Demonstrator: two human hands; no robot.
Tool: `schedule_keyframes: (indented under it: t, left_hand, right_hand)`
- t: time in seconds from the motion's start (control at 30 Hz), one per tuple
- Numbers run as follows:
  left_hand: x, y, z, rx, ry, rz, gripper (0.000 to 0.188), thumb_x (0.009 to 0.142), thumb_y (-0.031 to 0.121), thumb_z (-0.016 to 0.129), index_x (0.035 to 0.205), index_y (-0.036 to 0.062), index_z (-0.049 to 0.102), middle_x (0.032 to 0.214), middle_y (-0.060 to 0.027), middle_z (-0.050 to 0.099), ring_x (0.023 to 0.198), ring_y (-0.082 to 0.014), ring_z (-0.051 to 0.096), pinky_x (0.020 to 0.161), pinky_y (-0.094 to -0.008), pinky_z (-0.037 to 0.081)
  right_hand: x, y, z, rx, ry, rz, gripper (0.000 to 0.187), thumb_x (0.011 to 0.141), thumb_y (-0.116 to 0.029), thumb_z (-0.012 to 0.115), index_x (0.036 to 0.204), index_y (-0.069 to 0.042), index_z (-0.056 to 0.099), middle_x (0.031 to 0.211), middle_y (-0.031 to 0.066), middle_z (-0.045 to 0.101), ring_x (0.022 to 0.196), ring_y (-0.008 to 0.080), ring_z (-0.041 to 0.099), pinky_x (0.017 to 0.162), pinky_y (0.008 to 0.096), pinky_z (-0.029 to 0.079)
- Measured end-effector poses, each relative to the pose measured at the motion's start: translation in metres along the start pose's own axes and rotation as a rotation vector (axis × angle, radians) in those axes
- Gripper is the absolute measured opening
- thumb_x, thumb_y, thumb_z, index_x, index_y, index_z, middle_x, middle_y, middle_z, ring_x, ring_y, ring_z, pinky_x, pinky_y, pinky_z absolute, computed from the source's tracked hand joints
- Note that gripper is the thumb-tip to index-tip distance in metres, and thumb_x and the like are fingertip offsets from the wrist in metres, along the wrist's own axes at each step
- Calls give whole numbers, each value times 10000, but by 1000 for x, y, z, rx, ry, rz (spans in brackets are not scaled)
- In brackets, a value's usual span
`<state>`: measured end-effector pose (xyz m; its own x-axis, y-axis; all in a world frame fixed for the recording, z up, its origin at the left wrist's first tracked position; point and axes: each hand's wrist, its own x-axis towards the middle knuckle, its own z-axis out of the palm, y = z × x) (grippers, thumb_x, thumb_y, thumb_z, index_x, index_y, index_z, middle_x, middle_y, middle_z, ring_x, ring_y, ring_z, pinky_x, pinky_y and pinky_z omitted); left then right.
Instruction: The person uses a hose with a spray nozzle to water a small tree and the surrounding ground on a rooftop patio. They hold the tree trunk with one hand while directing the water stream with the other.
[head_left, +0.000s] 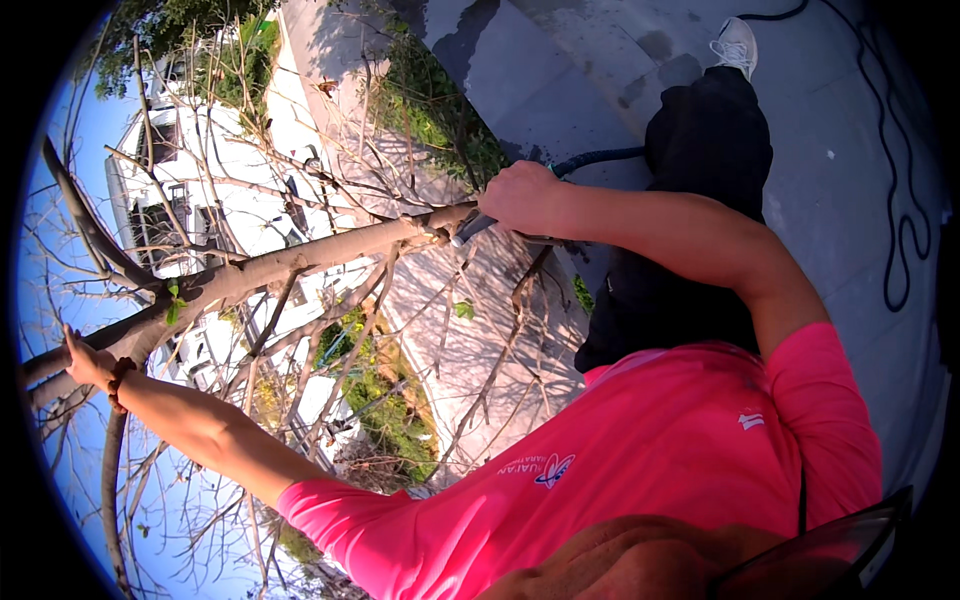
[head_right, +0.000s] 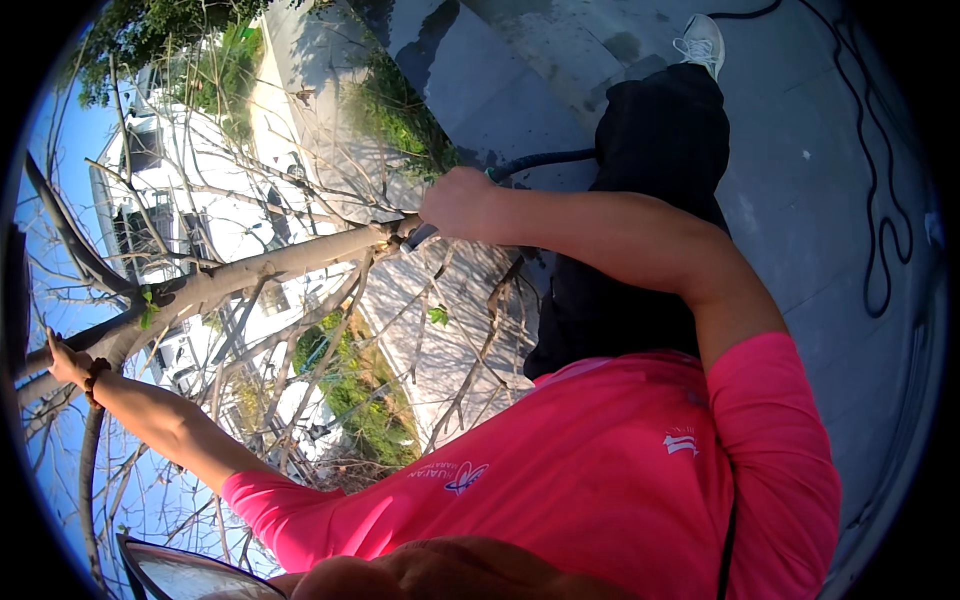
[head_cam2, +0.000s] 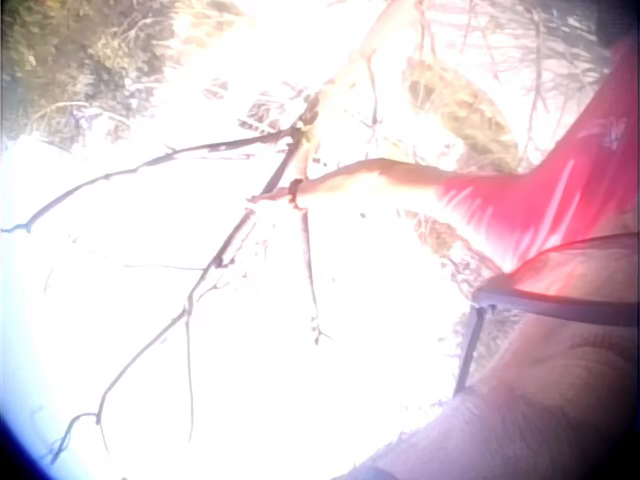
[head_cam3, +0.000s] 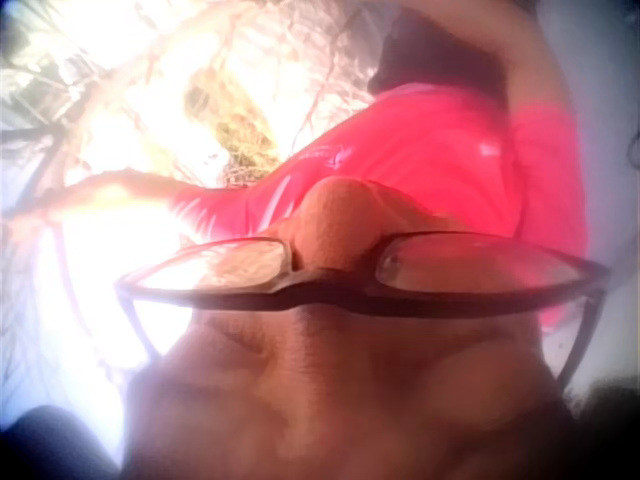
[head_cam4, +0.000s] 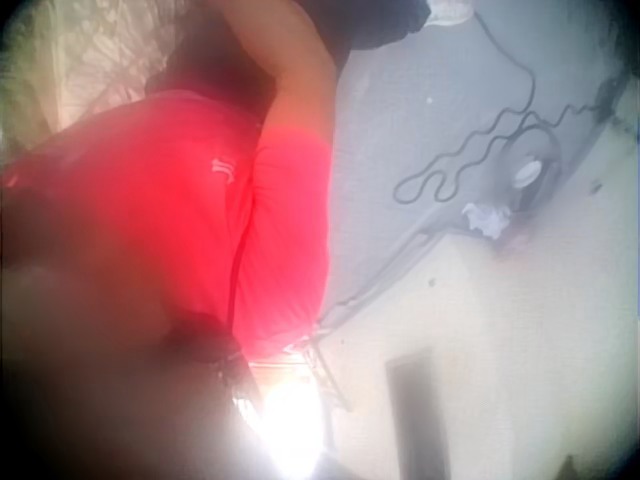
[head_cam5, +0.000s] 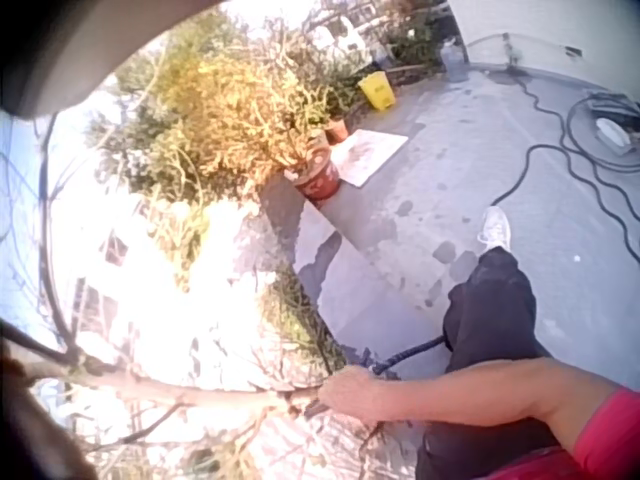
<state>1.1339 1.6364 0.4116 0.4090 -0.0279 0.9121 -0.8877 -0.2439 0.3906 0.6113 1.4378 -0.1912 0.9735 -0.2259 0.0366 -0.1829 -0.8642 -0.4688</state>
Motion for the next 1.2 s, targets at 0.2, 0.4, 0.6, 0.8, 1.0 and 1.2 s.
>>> schedule_keyframes:
  t: [0.2,0.4,0.6,0.8,1.0,1.2]
  left_hand:
    - [1,3,0,50,-1,-42,408,735,170,903,919,-110,671,887,-137,704,773,-212,643,747,-368,530]
    - [8,-4,-7,29,-22,-25,379,739,166,897,926,-85,684,894,-126,708,797,-206,642,758,-365,517]
    - [8,-6,-4,63,-33,-2,425,735,203,902,967,-80,684,910,-126,715,805,-208,646,768,-362,514]
    - [4,-6,-5,51,-38,-5,385,739,189,894,927,-74,684,912,-124,710,802,-201,636,771,-361,504]
    - [8,-6,-8,0,-55,19,371,754,164,885,938,-79,673,909,-118,707,788,-202,644,747,-355,527]
    - [0,-3,2,55,-30,-11,442,757,162,884,1004,-116,647,938,-151,711,815,-221,666,773,-347,551]
  right_hand:
    - [-4,-13,11,-22,-289,-33,161,776,-235,770,878,-111,752,905,89,741,893,297,729,698,422,579]
    - [-7,-11,7,9,-350,-114,403,746,-403,820,928,-54,735,905,104,738,935,310,715,764,446,557]
    - [0,-6,10,24,2,23,246,779,-300,823,896,-93,762,907,69,746,954,280,722,709,426,579]
    - [-8,-16,23,-81,-454,-112,352,720,-347,871,951,-96,787,977,77,760,952,254,726,697,405,578]
    - [2,-7,17,2,-164,-17,228,767,-292,810,884,-101,768,908,82,749,913,280,726,714,413,579]
    - [-8,-12,13,-52,-200,-61,155,794,-257,766,864,-119,751,867,79,741,879,296,726,693,432,574]
